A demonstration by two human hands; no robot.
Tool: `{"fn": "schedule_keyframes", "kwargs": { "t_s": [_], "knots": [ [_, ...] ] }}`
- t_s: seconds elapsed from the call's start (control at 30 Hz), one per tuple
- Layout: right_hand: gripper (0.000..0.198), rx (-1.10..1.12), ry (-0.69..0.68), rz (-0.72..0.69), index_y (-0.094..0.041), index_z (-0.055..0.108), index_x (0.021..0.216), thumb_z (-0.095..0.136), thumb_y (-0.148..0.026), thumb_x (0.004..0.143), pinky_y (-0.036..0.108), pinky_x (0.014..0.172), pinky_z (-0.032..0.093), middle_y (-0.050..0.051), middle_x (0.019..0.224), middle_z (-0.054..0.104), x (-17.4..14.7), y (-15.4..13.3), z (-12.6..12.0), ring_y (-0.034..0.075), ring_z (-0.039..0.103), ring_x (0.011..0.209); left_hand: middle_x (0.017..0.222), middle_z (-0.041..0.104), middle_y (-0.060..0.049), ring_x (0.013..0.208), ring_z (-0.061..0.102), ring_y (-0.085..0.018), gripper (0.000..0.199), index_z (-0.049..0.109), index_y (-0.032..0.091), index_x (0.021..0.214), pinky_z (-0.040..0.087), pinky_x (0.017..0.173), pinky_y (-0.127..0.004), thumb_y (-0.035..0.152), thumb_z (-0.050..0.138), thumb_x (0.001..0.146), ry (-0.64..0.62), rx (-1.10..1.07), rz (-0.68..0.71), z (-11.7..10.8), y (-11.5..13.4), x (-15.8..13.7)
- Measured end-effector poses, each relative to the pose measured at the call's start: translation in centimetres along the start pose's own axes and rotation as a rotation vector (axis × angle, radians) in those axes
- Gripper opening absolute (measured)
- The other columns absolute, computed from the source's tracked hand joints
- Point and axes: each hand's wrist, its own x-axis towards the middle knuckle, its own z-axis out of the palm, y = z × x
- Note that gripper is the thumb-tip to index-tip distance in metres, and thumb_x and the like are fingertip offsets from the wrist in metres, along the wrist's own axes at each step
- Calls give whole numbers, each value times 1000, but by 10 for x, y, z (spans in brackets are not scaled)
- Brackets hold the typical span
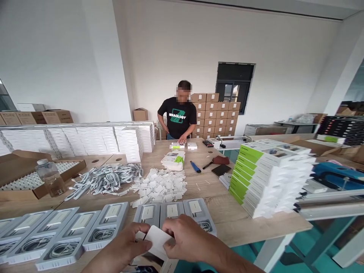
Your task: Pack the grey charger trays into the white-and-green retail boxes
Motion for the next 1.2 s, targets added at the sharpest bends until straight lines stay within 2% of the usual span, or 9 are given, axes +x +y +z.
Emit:
{"fn": "schedule_keyframes", "kwargs": {
  "t_s": [0.1,0.2,0.33,0.4,0.5,0.7,0.9,1.03,1.2],
  "knots": [
    [7,-27,14,5,-20,55,75,53,-21,69,20,50,20,-5,63,55,-4,3,0,7,39,53,111,62,-5,98,60,-19,41,62,17,111,46,84,-25,39,57,77,10,58,26,5,3,3],
    [7,-104,20,19,-20,56,75,53,-24,70,22,52,19,-3,63,57,-5,8,5,8,42,55,111,61,-3,100,58,-18,36,64,20,109,44,85,-22,34,55,77,21,124,39,8,10,0],
    [11,-245,108,24,-20,57,78,53,-28,71,26,56,17,1,68,61,-4,13,16,13,50,62,87,61,1,79,55,-12,24,64,17,92,40,70,-18,28,49,77,-41,148,139,11,24,-2],
    [12,-242,100,4,-19,57,80,52,-29,73,26,55,17,1,68,61,-4,13,20,13,50,61,73,54,3,67,48,-8,17,60,16,80,33,59,-17,28,49,77,-73,182,148,11,29,1],
    [9,-169,79,-2,-18,54,74,53,-26,71,24,53,17,-1,63,57,-4,10,22,10,44,56,64,43,5,60,39,-6,13,52,16,71,24,51,-19,28,50,75,-85,296,121,9,30,6],
    [3,145,-50,45,-17,53,72,52,-20,70,18,47,22,-6,58,49,-8,6,11,5,38,52,62,42,6,58,37,-5,11,53,17,71,22,49,-20,26,47,74,-101,342,98,10,29,10],
    [7,264,-84,72,-18,55,76,53,-19,70,17,44,23,-7,58,51,-12,13,14,4,36,50,64,47,6,61,41,-5,10,55,16,70,23,51,-20,21,46,71,-81,351,136,15,20,10],
    [10,250,-85,76,-18,57,78,54,-21,69,17,46,25,-7,61,56,-10,13,17,5,38,51,63,47,6,62,41,-5,10,56,16,69,24,52,-20,21,47,71,-65,346,147,15,15,12],
    [8,18,6,56,-17,52,68,56,-24,66,21,51,23,-3,60,55,-7,8,25,7,41,55,63,50,6,60,42,-5,11,59,16,70,25,52,-19,20,48,70,-57,347,150,16,14,13]
  ]
}}
